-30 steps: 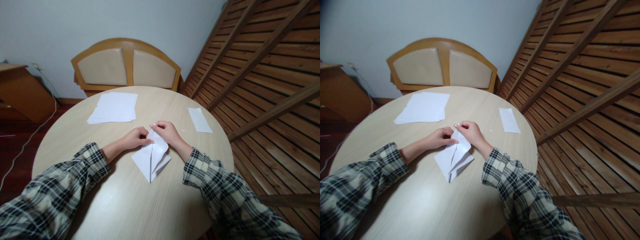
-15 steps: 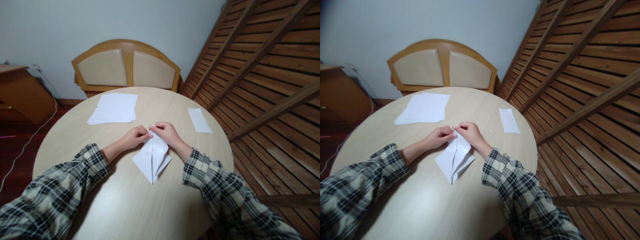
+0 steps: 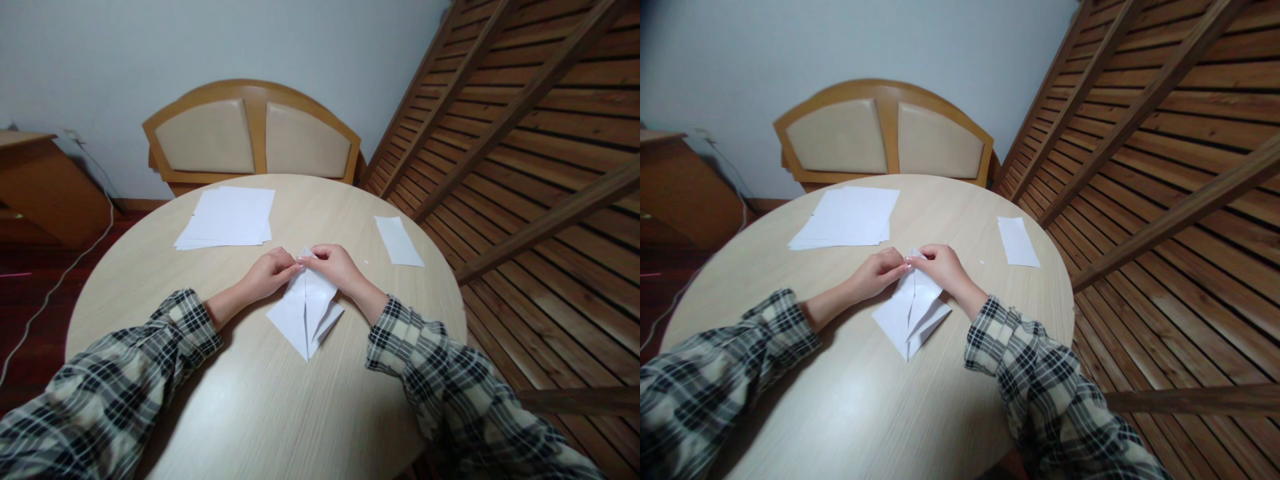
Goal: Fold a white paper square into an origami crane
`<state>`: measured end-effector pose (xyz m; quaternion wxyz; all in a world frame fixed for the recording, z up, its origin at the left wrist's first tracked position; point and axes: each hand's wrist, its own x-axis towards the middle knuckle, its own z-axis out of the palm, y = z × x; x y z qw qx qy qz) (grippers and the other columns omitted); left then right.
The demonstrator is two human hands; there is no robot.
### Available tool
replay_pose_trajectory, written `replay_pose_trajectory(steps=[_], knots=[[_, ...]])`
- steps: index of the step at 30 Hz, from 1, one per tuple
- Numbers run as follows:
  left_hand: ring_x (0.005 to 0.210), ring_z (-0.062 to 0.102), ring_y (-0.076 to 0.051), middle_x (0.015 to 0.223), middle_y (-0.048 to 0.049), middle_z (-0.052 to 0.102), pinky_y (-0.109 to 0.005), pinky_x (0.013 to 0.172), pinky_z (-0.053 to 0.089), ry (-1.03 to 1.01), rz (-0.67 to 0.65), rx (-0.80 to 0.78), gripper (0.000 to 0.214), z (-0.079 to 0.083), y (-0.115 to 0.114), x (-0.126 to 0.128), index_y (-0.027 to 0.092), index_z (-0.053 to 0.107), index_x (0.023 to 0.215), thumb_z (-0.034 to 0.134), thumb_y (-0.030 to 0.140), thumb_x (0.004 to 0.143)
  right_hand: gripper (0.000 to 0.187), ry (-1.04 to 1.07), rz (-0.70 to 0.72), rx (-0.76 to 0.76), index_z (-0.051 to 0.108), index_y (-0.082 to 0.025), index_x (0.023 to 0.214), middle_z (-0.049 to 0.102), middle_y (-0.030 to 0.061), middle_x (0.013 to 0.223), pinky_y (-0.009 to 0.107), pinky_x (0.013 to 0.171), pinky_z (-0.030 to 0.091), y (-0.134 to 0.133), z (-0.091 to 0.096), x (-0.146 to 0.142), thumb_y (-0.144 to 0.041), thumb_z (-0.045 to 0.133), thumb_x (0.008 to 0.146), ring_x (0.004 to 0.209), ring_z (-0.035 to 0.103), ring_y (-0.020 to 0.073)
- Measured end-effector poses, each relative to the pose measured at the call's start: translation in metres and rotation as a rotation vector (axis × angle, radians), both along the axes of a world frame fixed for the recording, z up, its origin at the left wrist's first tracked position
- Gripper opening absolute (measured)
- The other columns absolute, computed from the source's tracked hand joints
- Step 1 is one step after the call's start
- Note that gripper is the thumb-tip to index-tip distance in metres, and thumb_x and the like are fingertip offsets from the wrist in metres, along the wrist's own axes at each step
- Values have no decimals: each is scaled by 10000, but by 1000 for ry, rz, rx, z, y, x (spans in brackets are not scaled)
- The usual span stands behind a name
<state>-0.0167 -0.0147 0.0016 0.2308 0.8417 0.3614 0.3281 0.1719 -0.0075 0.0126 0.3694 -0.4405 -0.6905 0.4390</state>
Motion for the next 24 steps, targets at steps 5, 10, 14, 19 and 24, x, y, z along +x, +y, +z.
replay_pose_trajectory(steps=[5,10,14,19,24], knots=[[720,516,-171,652,-7,544,-325,717,415,36,10,-39,331,-3,1,-1,182,529,625,592,351,902,399,-38,-49,58,456,-194,562,373,-50,586,278,513,246,0,2,1,-478,661,755,571,354,102],[710,500,-172,624,6,500,-318,706,399,68,3,-17,384,-7,3,-3,186,473,586,630,379,878,342,-26,-68,76,520,-186,598,430,-36,602,280,515,266,2,3,3,-448,665,763,582,386,110],[718,505,-168,648,0,512,-315,711,405,58,-4,-41,355,-8,3,-4,183,500,603,622,363,883,342,-31,-74,117,535,-183,591,429,-36,595,285,521,261,4,-2,3,-439,665,776,579,383,110],[724,511,-167,655,-3,518,-318,711,412,61,-7,-17,344,-9,4,-4,181,512,612,617,354,890,302,-7,-75,107,585,-174,620,469,-26,604,281,519,276,5,-3,2,-420,672,773,585,405,114],[732,515,-170,662,-7,524,-327,720,418,85,-1,-38,350,-8,4,-3,184,515,609,611,371,889,275,-37,-93,111,602,-177,626,499,-18,614,279,534,297,3,-1,1,-397,680,772,598,425,120]])
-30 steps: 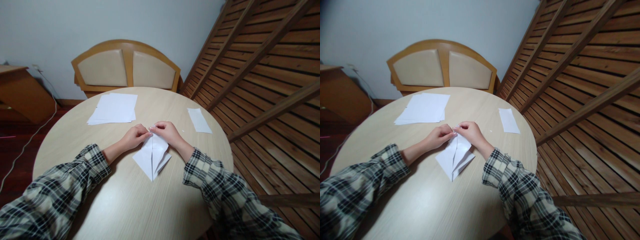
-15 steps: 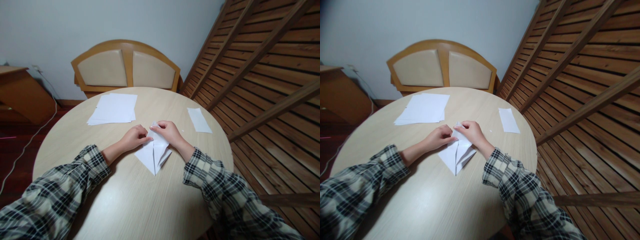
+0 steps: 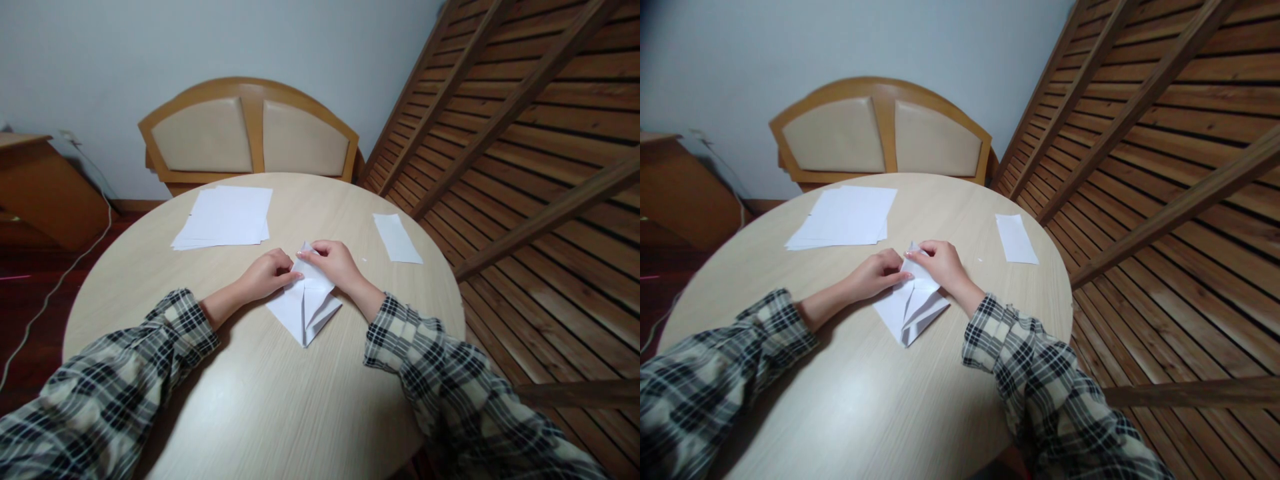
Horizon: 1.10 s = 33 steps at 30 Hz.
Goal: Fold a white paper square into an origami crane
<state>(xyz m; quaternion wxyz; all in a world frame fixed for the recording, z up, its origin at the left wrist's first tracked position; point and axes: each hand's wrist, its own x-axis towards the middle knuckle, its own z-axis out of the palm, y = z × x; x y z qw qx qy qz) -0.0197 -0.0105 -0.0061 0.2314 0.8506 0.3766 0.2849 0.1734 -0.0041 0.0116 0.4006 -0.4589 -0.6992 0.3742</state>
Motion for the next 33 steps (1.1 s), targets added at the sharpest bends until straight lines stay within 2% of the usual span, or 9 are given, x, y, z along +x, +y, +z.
replay_pose_trajectory(steps=[8,16,20,33], knots=[[724,509,-169,643,-3,508,-322,710,411,-2,-11,3,367,2,-1,1,190,475,587,597,360,889,271,26,3,-4,625,-179,639,531,-11,627,278,538,309,0,0,0,-414,682,761,602,440,122],[702,489,-161,617,8,479,-314,704,399,4,-57,-3,365,3,-1,0,191,461,592,558,341,910,362,20,16,3,544,-184,585,437,-33,588,280,512,262,-1,0,1,-467,677,767,568,378,109],[683,481,-159,601,11,465,-315,695,399,11,-39,-25,375,4,-1,0,195,452,579,550,359,901,395,38,35,-26,529,-186,578,427,-33,591,281,519,267,-2,1,1,-502,647,784,568,364,106],[671,505,-150,678,-12,549,-292,654,406,-1,-12,-136,265,5,-1,-1,178,559,668,604,358,857,507,59,17,-22,512,-196,593,448,-12,610,280,517,290,4,-6,0,-644,543,826,579,392,121]])
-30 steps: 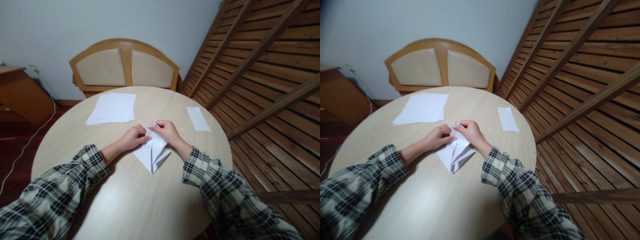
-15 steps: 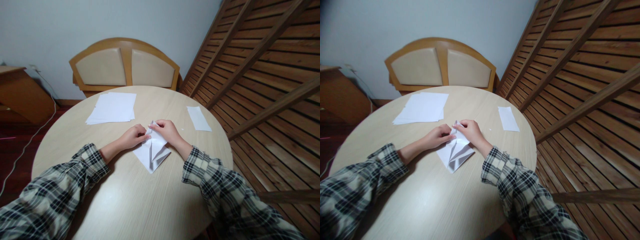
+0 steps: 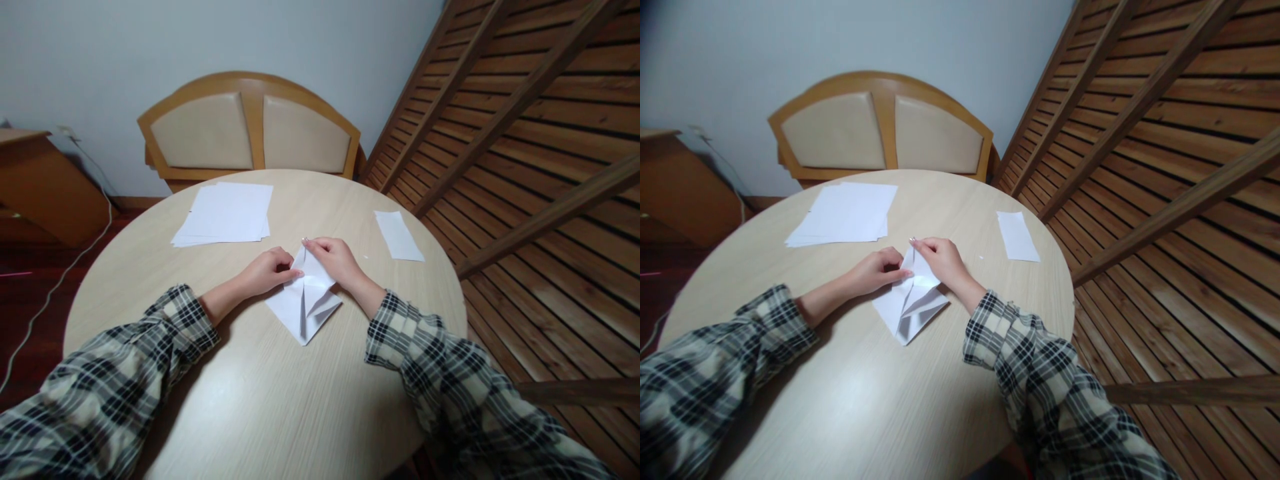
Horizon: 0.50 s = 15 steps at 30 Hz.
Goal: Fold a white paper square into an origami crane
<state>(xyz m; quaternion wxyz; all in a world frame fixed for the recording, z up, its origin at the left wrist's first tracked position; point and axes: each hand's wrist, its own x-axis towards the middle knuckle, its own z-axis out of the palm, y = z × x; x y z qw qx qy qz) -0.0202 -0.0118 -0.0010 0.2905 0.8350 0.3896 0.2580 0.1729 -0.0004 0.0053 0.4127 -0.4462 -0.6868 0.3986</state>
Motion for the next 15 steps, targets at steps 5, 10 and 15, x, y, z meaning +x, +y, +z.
replay_pose_trajectory(steps=[5,10,15], knots=[[664,507,-148,690,-10,554,-293,655,408,19,36,9,265,1,0,1,170,563,668,625,355,849,496,52,17,3,531,-195,605,470,-9,624,279,531,312,0,-1,-1,-643,565,816,588,410,123],[657,497,-146,676,-8,541,-294,650,398,37,42,11,282,2,-2,2,168,542,652,608,344,862,451,60,-4,8,569,-192,637,537,15,670,288,573,359,-1,0,-2,-592,565,844,636,467,141],[662,486,-148,656,-4,514,-300,659,391,55,76,41,298,4,-4,3,177,503,620,598,320,864,364,-40,-17,-10,642,-174,760,615,45,769,281,565,369,-1,8,6,-503,543,882,672,510,144]])
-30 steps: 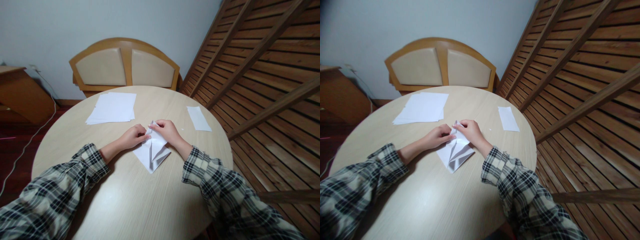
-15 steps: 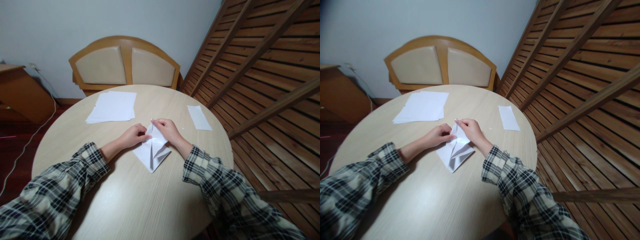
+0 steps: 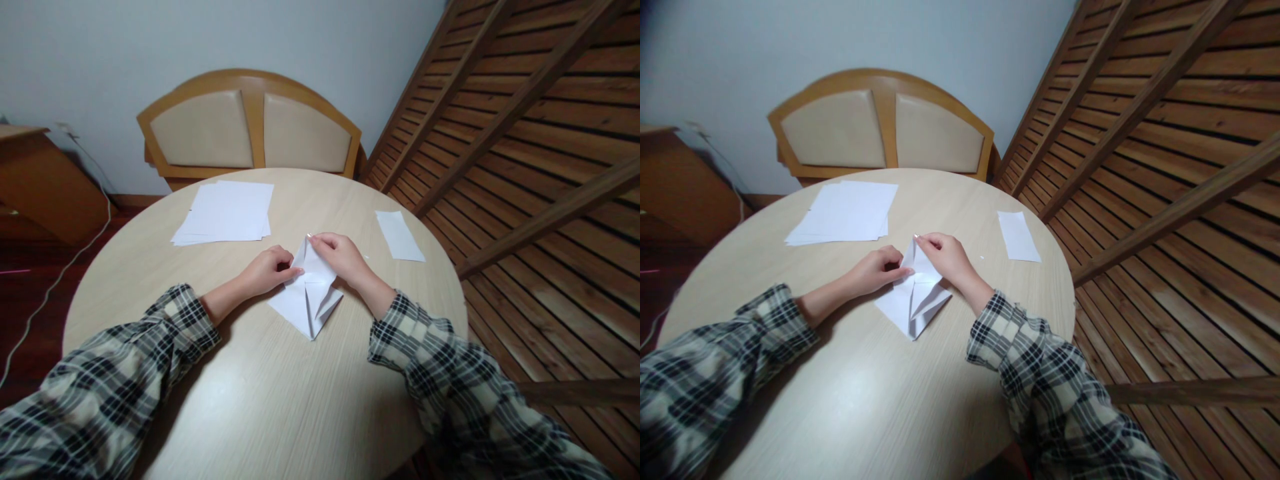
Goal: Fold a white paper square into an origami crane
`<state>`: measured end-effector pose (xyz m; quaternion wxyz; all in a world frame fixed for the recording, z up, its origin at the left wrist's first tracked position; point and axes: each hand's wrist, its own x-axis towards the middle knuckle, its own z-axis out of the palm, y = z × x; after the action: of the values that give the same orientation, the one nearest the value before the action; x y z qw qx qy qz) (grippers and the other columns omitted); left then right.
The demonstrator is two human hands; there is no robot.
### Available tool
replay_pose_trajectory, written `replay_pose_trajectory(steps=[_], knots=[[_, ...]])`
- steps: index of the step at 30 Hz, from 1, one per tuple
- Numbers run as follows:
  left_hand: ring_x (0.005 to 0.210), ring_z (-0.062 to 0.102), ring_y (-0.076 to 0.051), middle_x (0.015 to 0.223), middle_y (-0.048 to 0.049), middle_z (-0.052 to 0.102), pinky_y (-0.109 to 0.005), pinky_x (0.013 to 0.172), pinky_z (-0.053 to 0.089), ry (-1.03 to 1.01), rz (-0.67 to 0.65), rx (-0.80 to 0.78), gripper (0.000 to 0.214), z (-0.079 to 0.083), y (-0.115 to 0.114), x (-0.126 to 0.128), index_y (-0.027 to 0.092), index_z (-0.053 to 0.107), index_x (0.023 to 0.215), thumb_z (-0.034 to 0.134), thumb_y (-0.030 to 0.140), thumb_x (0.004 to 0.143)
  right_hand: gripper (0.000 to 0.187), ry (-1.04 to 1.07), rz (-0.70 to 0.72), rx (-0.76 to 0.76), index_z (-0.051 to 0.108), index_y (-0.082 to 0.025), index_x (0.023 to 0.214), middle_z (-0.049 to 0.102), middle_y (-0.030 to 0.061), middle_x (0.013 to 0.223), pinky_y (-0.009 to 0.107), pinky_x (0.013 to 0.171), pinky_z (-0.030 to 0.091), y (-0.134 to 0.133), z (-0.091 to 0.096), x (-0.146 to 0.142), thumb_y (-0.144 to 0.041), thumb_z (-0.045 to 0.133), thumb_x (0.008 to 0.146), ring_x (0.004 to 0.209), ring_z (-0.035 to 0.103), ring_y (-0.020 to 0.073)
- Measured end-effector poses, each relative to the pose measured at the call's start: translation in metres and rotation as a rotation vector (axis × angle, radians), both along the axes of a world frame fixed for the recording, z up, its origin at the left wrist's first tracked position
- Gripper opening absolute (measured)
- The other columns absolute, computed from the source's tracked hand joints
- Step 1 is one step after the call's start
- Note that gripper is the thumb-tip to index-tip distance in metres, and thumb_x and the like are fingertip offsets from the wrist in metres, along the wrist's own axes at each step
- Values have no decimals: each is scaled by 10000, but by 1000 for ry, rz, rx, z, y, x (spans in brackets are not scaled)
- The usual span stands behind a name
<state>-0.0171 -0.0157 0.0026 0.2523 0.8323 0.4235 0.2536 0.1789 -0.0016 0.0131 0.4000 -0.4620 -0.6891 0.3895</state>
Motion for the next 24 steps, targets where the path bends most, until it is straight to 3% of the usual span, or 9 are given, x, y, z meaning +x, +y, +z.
replay_pose_trajectory(steps=[3,7,12,16,24], knots=[[666,483,-152,643,-2,502,-304,658,391,13,18,7,307,1,0,0,183,483,608,591,314,864,239,-102,45,-13,661,-168,805,600,23,736,274,543,339,-1,3,7,-402,621,836,634,491,128],[676,497,-157,656,-12,522,-311,665,400,13,19,14,298,0,0,0,179,508,621,582,321,873,308,-158,90,18,588,-172,657,494,-14,626,274,513,286,-4,4,6,-425,624,829,583,420,112],[695,519,-158,695,-22,563,-314,690,418,-4,-24,22,272,-1,0,-1,166,559,661,591,325,880,232,-36,106,-76,611,-164,692,538,-7,664,262,500,292,-6,2,0,-375,679,759,592,450,111],[709,525,-160,695,-19,563,-317,710,424,-12,-43,44,269,-1,0,-1,165,560,661,607,319,877,276,36,59,-170,571,-166,640,494,-23,620,256,480,277,-6,-1,-4,-396,707,708,563,429,103],[726,529,-172,676,-20,562,-321,714,423,-20,-35,9,285,0,0,1,167,557,645,607,327,876,304,45,15,-135,586,-166,634,511,-13,640,252,488,292,-3,-6,-6,-439,704,698,582,433,108]])
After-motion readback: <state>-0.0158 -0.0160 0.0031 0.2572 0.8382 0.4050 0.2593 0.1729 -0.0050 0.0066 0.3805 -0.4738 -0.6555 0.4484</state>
